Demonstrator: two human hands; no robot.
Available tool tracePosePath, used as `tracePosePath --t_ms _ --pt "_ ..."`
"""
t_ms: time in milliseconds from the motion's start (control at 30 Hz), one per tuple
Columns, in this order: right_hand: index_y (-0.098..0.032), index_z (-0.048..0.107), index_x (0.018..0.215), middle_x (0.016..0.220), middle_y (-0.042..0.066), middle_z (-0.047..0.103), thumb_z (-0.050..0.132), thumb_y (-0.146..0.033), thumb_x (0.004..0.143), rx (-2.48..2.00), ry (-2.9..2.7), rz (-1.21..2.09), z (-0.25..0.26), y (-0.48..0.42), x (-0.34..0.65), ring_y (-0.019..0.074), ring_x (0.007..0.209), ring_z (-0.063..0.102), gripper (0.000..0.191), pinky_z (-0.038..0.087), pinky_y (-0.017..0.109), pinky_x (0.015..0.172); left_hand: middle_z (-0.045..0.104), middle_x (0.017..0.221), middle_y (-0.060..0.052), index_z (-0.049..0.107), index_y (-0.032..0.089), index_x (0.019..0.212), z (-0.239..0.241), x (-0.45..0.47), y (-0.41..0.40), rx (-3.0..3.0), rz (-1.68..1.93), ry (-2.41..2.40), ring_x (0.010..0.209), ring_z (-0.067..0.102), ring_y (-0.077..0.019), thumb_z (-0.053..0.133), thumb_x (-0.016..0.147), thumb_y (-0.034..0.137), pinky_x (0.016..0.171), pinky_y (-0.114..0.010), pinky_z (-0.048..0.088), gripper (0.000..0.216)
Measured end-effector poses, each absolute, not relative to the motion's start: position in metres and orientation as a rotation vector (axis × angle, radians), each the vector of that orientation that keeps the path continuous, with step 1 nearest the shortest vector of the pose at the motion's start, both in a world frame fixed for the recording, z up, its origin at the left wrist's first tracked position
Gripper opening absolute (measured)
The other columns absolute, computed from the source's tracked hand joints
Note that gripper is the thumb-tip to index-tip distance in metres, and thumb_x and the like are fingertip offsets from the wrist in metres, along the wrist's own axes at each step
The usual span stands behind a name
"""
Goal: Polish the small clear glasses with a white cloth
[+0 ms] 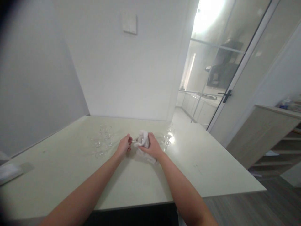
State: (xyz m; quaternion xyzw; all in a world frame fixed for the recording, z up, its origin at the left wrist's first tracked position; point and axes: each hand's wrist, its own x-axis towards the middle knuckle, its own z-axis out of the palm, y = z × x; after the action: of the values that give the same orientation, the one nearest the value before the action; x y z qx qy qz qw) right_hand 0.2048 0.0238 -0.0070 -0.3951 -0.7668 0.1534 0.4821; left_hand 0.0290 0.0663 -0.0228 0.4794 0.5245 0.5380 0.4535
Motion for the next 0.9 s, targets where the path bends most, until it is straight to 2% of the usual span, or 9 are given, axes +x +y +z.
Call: tracePosePath --t_ms 100,200,367,633,800,900 --pt "-0.019 0.046 0.122 0.112 0.008 0.052 0.071 -0.032 0.07 -0.951 -1.85 0.295 -0.006 0.022 0.206 0.0237 0.104 0.051 0.059 0.04 0.037 0.095 0.041 0.057 0.005 0.048 0.019 0.075 -0.021 0.032 0.063 1.019 1.261 1.2 0.036 0.029 -0.0061 0.041 0.085 0.052 0.037 -0.02 0.022 0.035" --pt "-0.02 0.047 0.117 0.107 0.006 0.053 0.07 -0.029 0.069 -0.974 -1.836 0.286 -0.008 0.022 0.206 0.0228 0.098 0.053 0.054 0.042 0.036 0.09 0.041 0.057 0.006 0.048 0.018 0.076 -0.019 0.035 0.059 1.042 1.232 1.174 0.035 0.028 -0.0051 0.042 0.085 0.051 0.037 -0.018 0.023 0.035" --pt "-0.02 0.05 0.108 0.097 0.003 0.055 0.072 -0.033 0.067 -1.044 -1.813 0.298 -0.013 0.025 0.207 0.0208 0.088 0.054 0.048 0.043 0.033 0.081 0.042 0.058 0.005 0.048 0.018 0.074 -0.02 0.036 0.059 1.091 1.224 1.175 0.035 0.029 -0.0052 0.041 0.085 0.05 0.036 -0.018 0.022 0.034" --pt "-0.02 0.051 0.101 0.091 0.001 0.056 0.073 -0.04 0.065 -1.11 -1.769 0.322 -0.012 0.025 0.209 0.0189 0.082 0.052 0.046 0.042 0.031 0.076 0.042 0.057 0.005 0.046 0.02 0.073 -0.024 0.037 0.061 1.236 1.254 1.154 0.039 0.031 -0.0076 0.038 0.087 0.051 0.039 -0.02 0.024 0.035" --pt "-0.022 0.053 0.096 0.089 0.001 0.058 0.075 -0.044 0.063 -1.12 -1.652 0.434 -0.01 0.024 0.208 0.0182 0.081 0.052 0.045 0.043 0.031 0.077 0.043 0.061 0.003 0.045 0.02 0.072 -0.022 0.033 0.056 1.585 1.428 1.146 0.053 0.043 -0.0121 0.035 0.091 0.048 0.051 -0.024 0.035 0.035" --pt "-0.021 0.057 0.096 0.089 0.003 0.063 0.071 -0.048 0.068 -1.098 -1.429 0.767 -0.014 0.03 0.208 0.0197 0.085 0.056 0.041 0.046 0.032 0.081 0.048 0.069 0.002 0.048 0.021 0.082 -0.017 0.029 0.047 1.872 1.537 1.123 0.065 0.048 -0.0139 0.037 0.093 0.044 0.063 -0.026 0.04 0.029"
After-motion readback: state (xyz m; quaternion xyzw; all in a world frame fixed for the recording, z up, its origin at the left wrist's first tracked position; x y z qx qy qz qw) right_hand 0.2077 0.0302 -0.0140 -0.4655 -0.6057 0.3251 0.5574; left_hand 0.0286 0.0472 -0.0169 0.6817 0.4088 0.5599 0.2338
